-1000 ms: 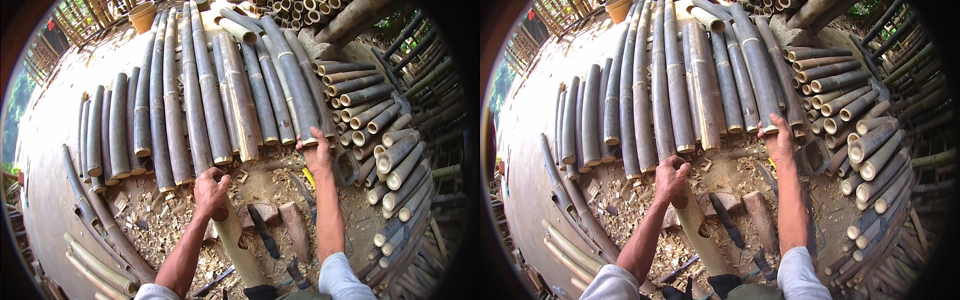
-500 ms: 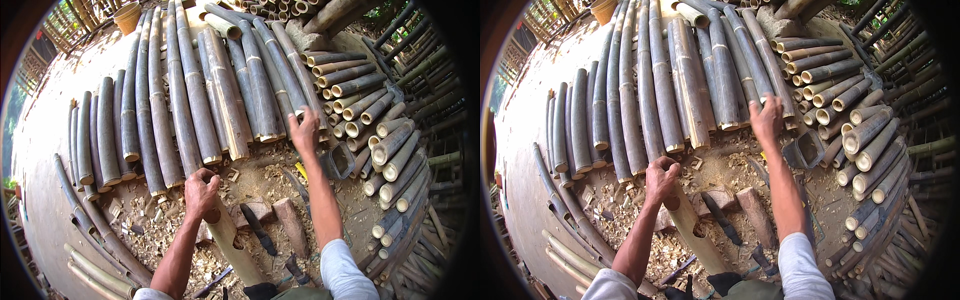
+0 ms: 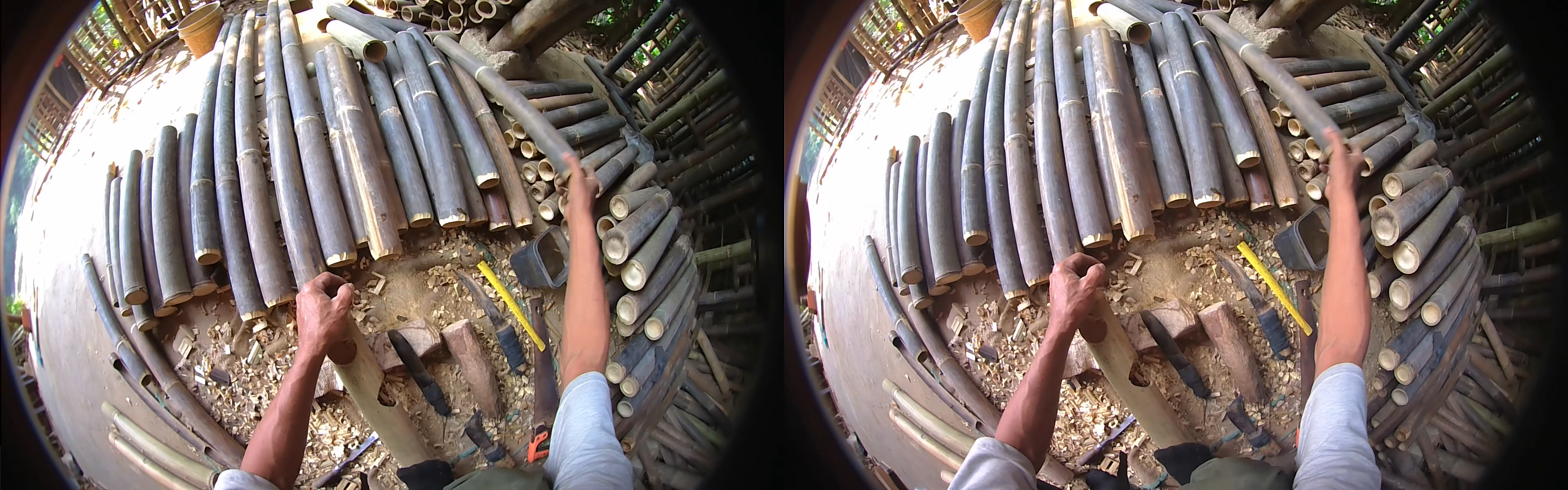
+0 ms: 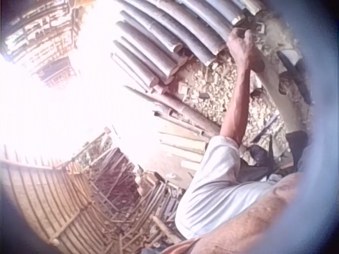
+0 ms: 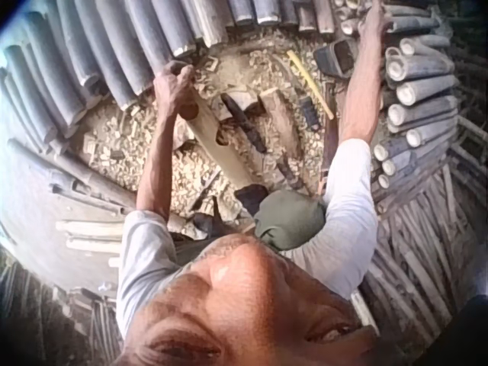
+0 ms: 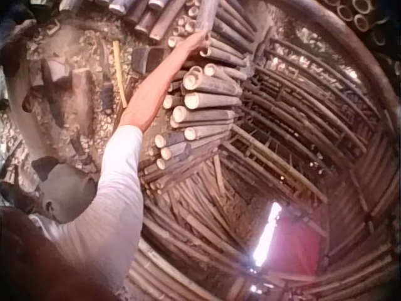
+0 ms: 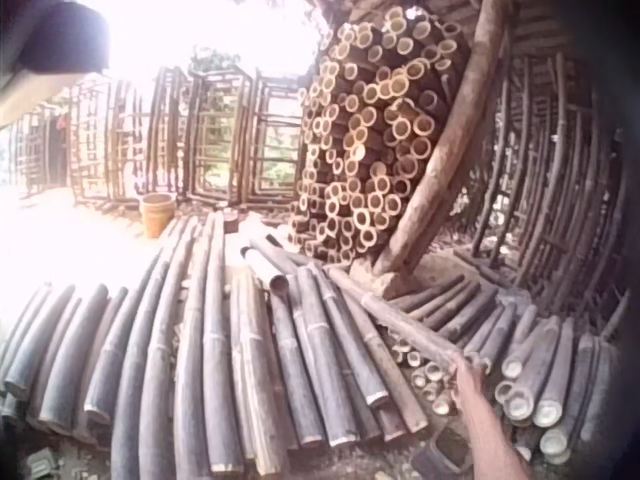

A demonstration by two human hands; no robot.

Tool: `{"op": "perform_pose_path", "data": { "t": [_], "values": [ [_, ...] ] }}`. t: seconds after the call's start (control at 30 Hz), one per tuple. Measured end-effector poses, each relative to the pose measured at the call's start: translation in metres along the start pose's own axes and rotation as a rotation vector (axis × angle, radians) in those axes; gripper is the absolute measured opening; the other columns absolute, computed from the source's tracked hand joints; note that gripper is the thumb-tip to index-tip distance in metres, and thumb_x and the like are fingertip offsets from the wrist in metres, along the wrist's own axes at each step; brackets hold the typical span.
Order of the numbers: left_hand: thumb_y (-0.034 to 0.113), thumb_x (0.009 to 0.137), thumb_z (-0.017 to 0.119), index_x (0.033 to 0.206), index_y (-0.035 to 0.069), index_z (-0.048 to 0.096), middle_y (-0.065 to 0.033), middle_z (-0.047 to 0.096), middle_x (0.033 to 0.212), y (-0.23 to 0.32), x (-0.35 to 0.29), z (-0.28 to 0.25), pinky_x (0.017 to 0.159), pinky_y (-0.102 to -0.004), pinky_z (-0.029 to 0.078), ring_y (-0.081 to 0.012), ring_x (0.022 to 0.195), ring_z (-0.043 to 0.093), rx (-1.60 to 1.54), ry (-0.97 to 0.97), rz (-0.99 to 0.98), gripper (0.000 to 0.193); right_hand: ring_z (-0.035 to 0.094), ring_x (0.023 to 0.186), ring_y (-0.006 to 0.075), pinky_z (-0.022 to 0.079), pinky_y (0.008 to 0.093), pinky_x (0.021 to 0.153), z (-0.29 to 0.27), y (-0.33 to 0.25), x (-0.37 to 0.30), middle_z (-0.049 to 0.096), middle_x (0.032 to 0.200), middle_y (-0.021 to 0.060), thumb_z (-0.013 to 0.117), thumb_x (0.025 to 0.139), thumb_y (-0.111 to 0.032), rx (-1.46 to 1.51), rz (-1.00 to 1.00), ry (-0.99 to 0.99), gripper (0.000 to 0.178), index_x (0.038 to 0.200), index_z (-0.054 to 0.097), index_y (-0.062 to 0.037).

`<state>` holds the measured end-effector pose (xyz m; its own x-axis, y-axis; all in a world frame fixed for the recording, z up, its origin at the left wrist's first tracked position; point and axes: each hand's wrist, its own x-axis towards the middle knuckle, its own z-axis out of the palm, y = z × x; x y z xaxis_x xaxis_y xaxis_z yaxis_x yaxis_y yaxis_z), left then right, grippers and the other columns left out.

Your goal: The person sits on the ground surrounded by bamboo poles and uses a chisel and a wooden mallet to carve a hole into a bamboo segment. They repeatedly strike the chisel to remove material and occasionally clear debris from the hole.

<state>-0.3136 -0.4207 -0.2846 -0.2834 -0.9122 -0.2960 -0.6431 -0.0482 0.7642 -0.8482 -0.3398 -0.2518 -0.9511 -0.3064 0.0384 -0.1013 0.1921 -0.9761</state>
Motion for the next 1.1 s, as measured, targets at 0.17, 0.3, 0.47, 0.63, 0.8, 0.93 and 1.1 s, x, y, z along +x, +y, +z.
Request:
{"op": "perform_pose_path", "data": {
  "t": [0.17,0.3,0.47,0.63,0.8,0.93,1.1],
  "values": [
    [0.024,0.087,0.072,0.101,-0.001,0.079,-0.0156,0.079,0.089,0.004,-0.001,0.000,0.082,-0.0389,0.059,-0.0233,0.082,0.075,0.013,0.010,-0.010,0.030,0.059,0.054,0.0130,0.048,0.0299,0.044,-0.007,-0.035,-0.001,0.065,0.074,0.0062,0.075,0.087,-0.064,0.220,0.300,-0.017,0.061,0.105,0.066,-0.0059],
    [0.025,0.087,0.072,0.100,-0.001,0.079,-0.0159,0.079,0.088,0.004,0.000,0.002,0.082,-0.0392,0.059,-0.0236,0.081,0.075,0.013,0.013,0.004,0.030,0.059,0.054,0.0154,0.048,0.0312,0.048,-0.004,-0.009,-0.004,0.064,0.072,0.0079,0.073,0.087,-0.065,0.269,0.395,-0.139,0.062,0.104,0.066,-0.0055],
    [0.024,0.088,0.072,0.102,-0.001,0.079,-0.0152,0.079,0.088,0.005,-0.001,0.001,0.081,-0.0379,0.059,-0.0224,0.080,0.074,-0.007,-0.014,-0.044,0.029,0.067,0.070,0.0231,0.054,0.0394,0.059,0.000,0.036,-0.015,0.069,0.097,0.0091,0.085,0.081,-0.035,0.095,0.386,-0.150,0.046,0.113,0.065,-0.0098],
    [0.025,0.089,0.072,0.103,0.000,0.079,-0.0147,0.079,0.088,0.005,0.000,0.005,0.081,-0.0360,0.059,-0.0214,0.081,0.075,-0.040,-0.014,-0.022,0.029,0.068,0.106,0.0358,0.052,0.0463,0.095,0.002,0.057,-0.021,0.070,0.114,0.0193,0.087,0.074,-0.020,-0.418,-0.013,-0.198,0.061,0.122,0.058,0.0033],
    [0.027,0.090,0.072,0.104,-0.001,0.079,-0.0206,0.079,0.098,0.015,-0.002,0.002,0.088,-0.0429,0.059,-0.0314,0.092,0.077,-0.018,-0.031,-0.083,0.033,0.063,0.117,0.0432,0.048,0.0503,0.102,0.033,0.042,-0.052,0.066,0.123,0.0285,0.077,0.082,-0.020,-0.857,-0.456,-0.083,0.051,0.126,0.058,0.0004],
    [0.032,0.092,0.071,0.103,-0.003,0.078,-0.0158,0.079,0.089,0.009,0.004,-0.001,0.084,-0.0382,0.059,-0.0232,0.087,0.076,-0.062,-0.017,0.031,0.038,0.067,0.104,0.0321,0.053,0.0444,0.093,0.073,0.014,-0.095,0.069,0.109,0.0203,0.079,0.085,-0.023,-0.589,-0.510,-0.298,0.044,0.119,0.064,0.0011],
    [0.039,0.093,0.072,0.107,-0.005,0.077,-0.0150,0.078,0.091,0.003,0.005,-0.005,0.083,-0.0393,0.058,-0.0229,0.087,0.074,-0.135,-0.104,-0.079,0.046,0.068,0.083,0.0180,0.055,0.0330,0.078,0.102,-0.018,-0.176,0.074,0.096,0.0115,0.076,0.094,-0.019,-0.321,-0.415,-0.618,0.036,0.120,0.068,0.0036]
  ]
}}
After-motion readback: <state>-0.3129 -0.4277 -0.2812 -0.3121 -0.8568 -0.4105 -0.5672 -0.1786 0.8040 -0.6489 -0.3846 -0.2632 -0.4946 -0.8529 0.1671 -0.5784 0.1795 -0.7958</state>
